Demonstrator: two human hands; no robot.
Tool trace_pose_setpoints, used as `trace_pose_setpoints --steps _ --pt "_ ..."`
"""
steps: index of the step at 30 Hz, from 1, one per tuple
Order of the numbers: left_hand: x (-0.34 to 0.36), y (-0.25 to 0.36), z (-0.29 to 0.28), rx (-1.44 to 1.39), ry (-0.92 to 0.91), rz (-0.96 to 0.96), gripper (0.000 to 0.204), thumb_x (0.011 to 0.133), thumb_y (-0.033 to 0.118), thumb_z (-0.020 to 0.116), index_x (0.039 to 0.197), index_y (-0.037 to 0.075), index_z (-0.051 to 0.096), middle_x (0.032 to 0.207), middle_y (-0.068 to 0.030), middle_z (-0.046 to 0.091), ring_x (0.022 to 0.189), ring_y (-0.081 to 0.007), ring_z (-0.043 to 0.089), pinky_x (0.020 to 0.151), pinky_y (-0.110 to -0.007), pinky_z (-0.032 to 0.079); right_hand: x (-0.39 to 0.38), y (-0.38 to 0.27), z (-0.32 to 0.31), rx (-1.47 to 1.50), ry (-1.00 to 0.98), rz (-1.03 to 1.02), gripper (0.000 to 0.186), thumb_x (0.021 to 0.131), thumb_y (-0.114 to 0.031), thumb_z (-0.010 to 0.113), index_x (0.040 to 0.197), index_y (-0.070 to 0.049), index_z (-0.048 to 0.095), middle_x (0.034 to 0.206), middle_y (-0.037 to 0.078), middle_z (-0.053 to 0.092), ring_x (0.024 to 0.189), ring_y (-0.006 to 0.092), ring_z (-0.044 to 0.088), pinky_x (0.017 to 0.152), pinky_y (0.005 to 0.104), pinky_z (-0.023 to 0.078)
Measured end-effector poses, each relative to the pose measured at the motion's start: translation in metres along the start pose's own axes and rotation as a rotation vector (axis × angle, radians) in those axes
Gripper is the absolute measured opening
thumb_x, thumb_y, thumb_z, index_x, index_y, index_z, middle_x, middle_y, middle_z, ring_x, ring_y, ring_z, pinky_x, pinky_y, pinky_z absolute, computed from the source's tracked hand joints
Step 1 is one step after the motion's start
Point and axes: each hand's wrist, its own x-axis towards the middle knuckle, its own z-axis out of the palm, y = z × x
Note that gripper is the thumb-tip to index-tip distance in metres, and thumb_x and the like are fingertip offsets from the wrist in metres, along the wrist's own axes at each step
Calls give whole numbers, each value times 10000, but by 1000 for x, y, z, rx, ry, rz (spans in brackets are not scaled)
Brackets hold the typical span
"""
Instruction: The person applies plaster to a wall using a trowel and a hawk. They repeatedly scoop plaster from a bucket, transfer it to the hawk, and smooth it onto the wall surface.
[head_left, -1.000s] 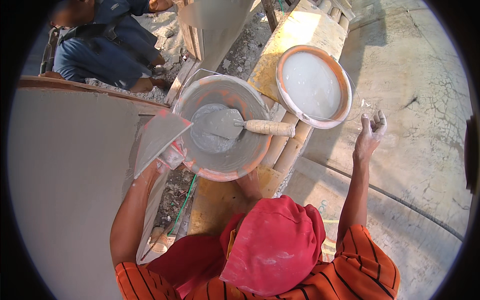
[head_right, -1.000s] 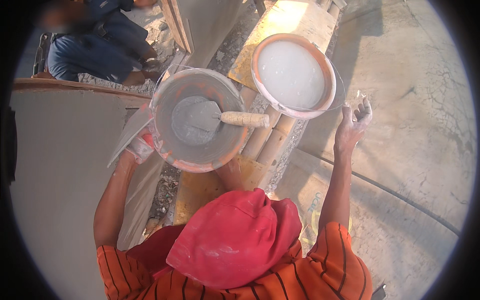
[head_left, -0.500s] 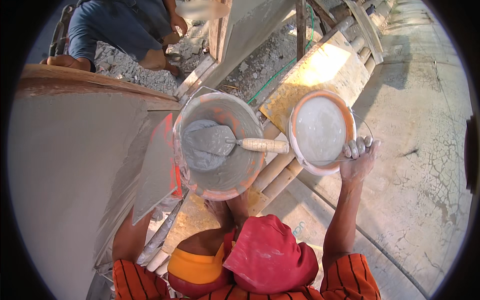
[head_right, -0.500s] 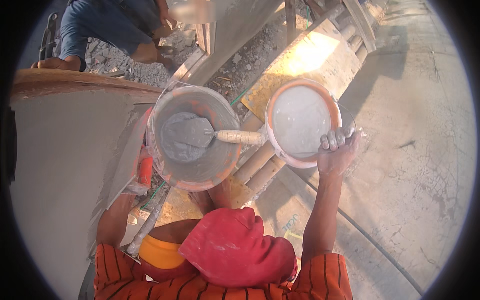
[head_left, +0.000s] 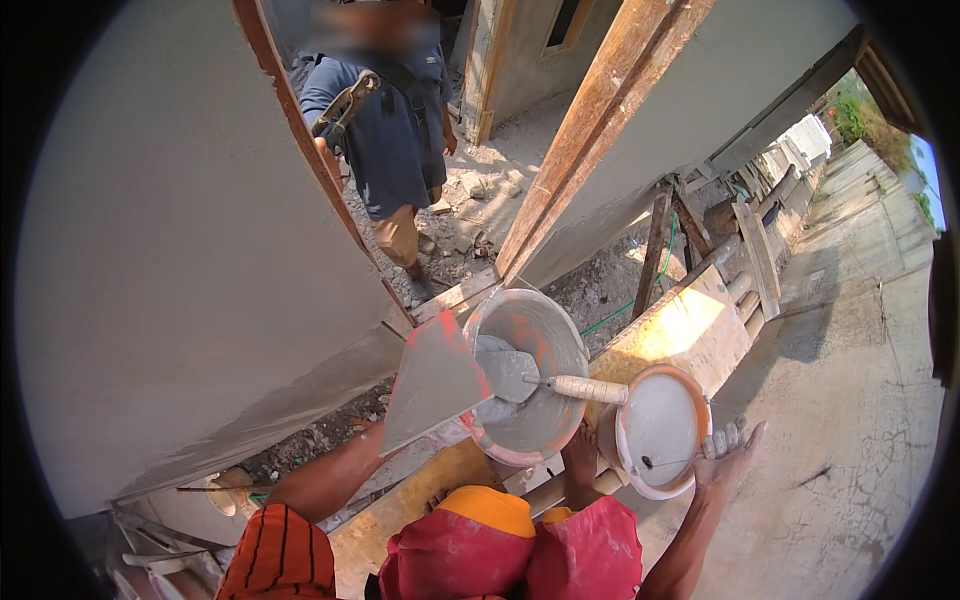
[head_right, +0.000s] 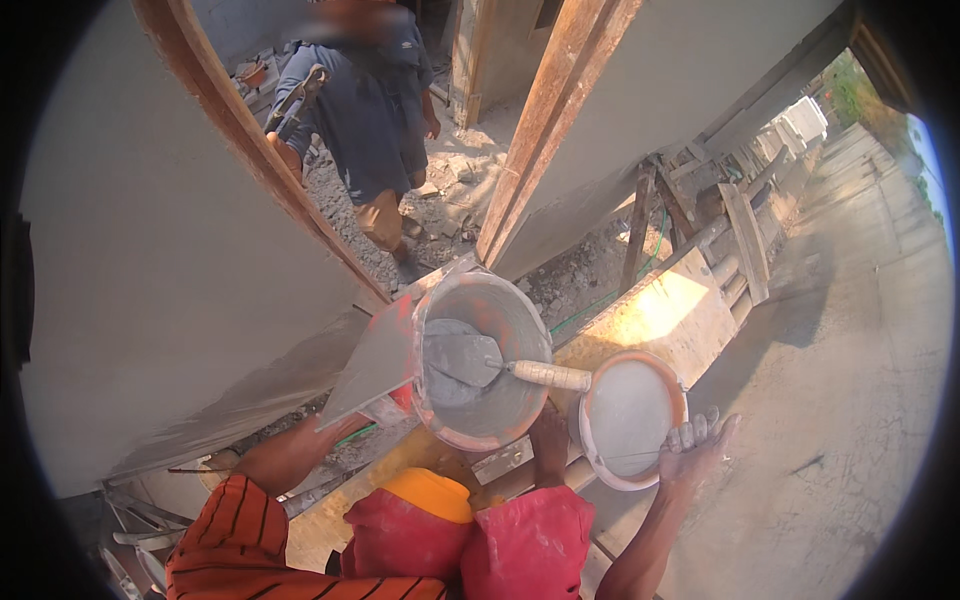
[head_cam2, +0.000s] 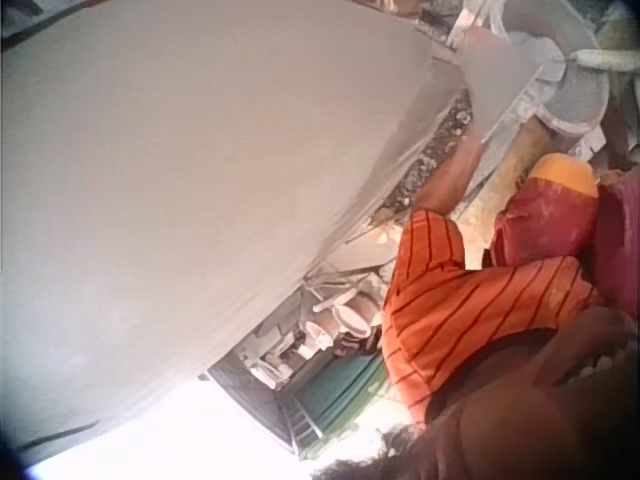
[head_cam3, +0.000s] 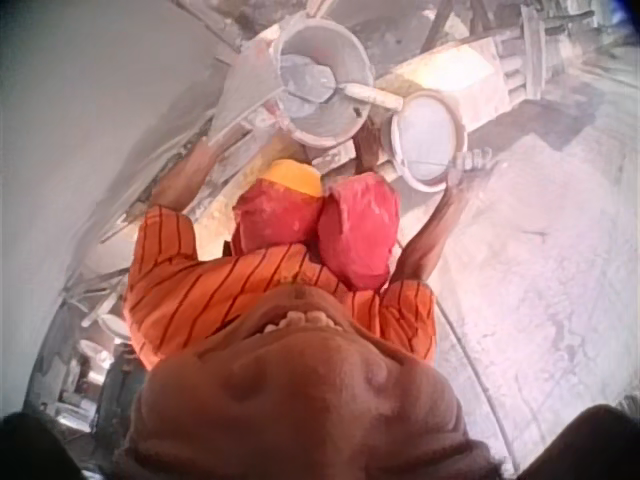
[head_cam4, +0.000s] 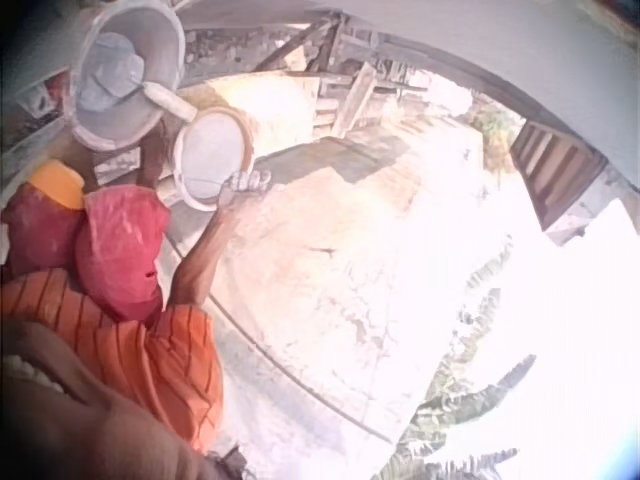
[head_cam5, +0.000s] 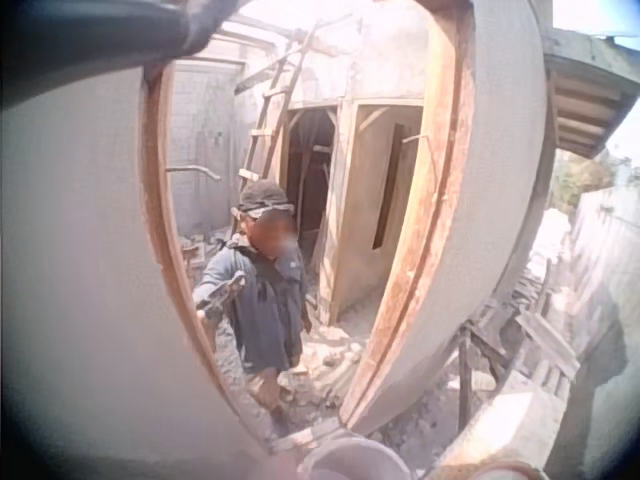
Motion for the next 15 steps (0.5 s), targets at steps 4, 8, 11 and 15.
trace_pose_setpoints --steps 4,8,11,15 --pt "31 -13 -14 -37 14 113 480 771 151 622 1221 71 474 1109 -56 543 1027 -191 528 876 -345 456 18 -21 1 102 -197 133 425 881 -539 527 913 -115 508 542 -76 234 396 57 224 351 212 235" --pt "24 19 43 8 55 4 529 750 207 628 1235 75 464 1099 -56 536 1028 -204 524 904 -376 440 40 -47 0 46 -145 160 439 886 -518 514 933 -82 513 568 -69 252 408 58 237 363 212 240" --pt "39 29 55 111 72 -3 595 761 202 618 1302 70 408 1222 -88 502 1130 -231 495 977 -405 409 78 -80 3 84 -206 177 444 897 -501 495 931 -59 502 578 -66 251 414 59 226 367 212 230" --pt "51 44 92 163 -14 12 673 765 190 607 1367 63 335 1312 -112 449 1208 -249 452 1028 -408 372 128 -131 4 160 -390 205 444 909 -477 480 929 -33 483 587 -66 234 422 59 202 373 220 213"
